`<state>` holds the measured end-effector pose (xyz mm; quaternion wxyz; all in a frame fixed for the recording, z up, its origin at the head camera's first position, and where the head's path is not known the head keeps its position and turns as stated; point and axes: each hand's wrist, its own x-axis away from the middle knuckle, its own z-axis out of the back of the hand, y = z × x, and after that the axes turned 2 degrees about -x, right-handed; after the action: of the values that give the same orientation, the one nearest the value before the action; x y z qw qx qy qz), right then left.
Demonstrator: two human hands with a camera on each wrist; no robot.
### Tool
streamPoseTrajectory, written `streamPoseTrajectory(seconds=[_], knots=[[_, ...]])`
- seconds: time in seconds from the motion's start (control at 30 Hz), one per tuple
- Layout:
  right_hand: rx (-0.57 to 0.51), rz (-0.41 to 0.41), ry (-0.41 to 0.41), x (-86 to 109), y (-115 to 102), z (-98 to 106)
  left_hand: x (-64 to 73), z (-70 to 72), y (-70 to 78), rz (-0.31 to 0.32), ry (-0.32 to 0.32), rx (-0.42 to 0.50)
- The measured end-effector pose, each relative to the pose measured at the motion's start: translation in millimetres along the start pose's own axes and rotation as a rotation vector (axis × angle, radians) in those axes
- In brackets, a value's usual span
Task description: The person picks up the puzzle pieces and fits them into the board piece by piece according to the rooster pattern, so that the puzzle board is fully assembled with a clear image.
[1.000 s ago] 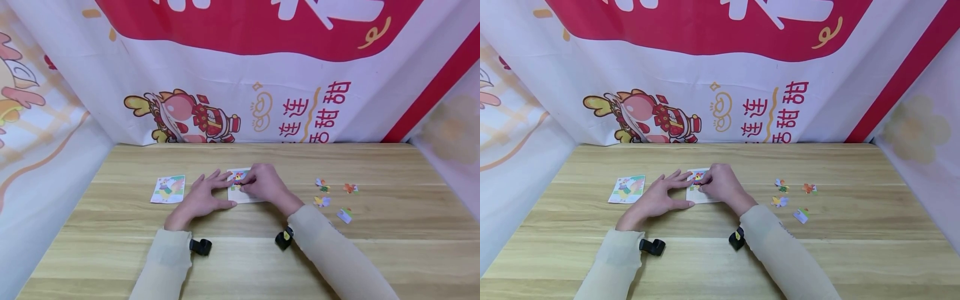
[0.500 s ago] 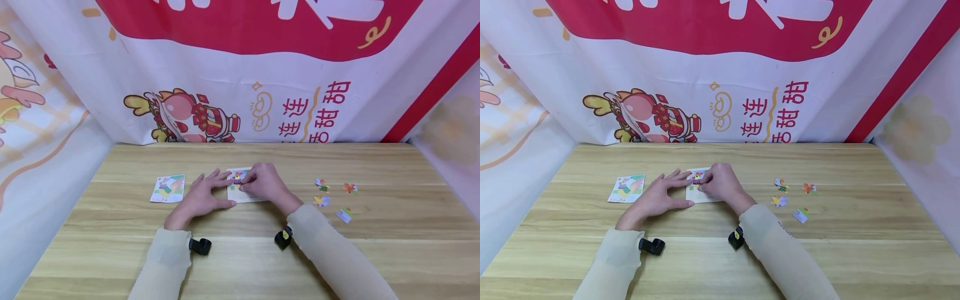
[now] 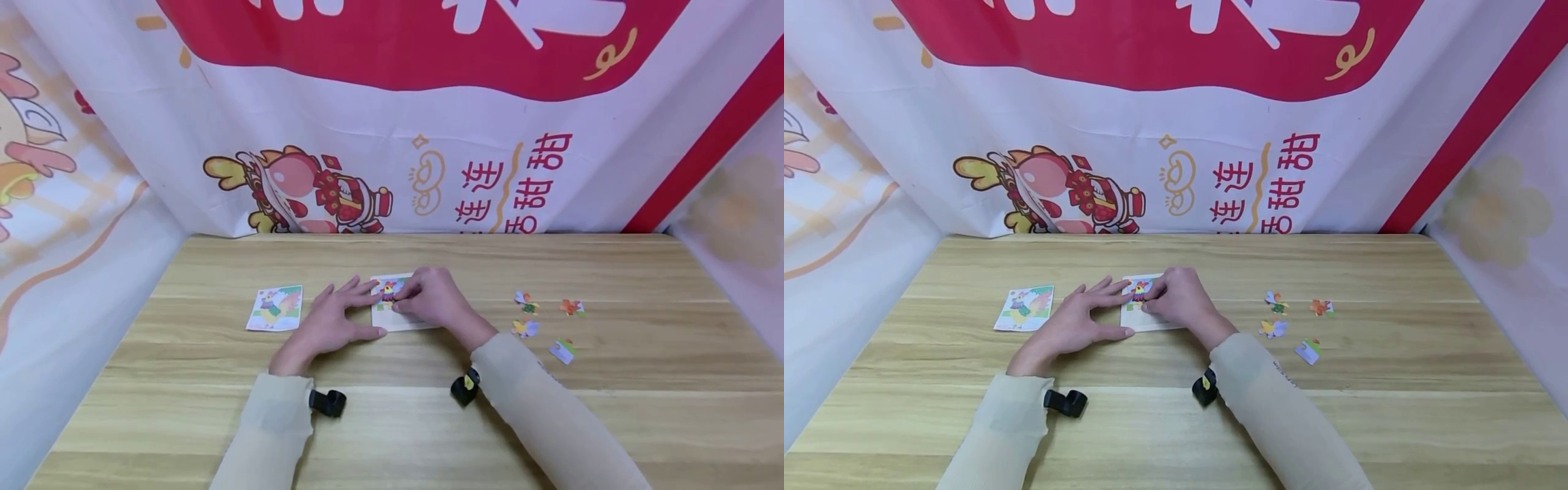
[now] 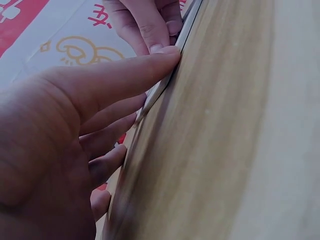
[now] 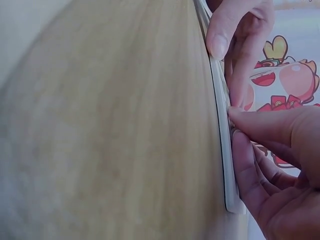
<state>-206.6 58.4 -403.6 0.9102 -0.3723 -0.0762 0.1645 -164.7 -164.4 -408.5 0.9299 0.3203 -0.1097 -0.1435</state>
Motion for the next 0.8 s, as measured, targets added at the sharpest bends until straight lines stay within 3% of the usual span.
streamPoseTrajectory(seconds=[0.33,0.57,0.8], knots=[[-0.086,0.004,-0.067,13.1,0.0,17.4,-0.7,0.0,1.4,0.025,-0.004,-0.018],[-0.153,-0.038,0.001,35.5,8.5,47.4,-2.6,-2.3,0.7,0.031,-0.014,-0.009],[-0.179,-0.066,0.058,54.2,31.5,71.0,-2.4,-2.4,-0.5,0.032,-0.011,0.014]])
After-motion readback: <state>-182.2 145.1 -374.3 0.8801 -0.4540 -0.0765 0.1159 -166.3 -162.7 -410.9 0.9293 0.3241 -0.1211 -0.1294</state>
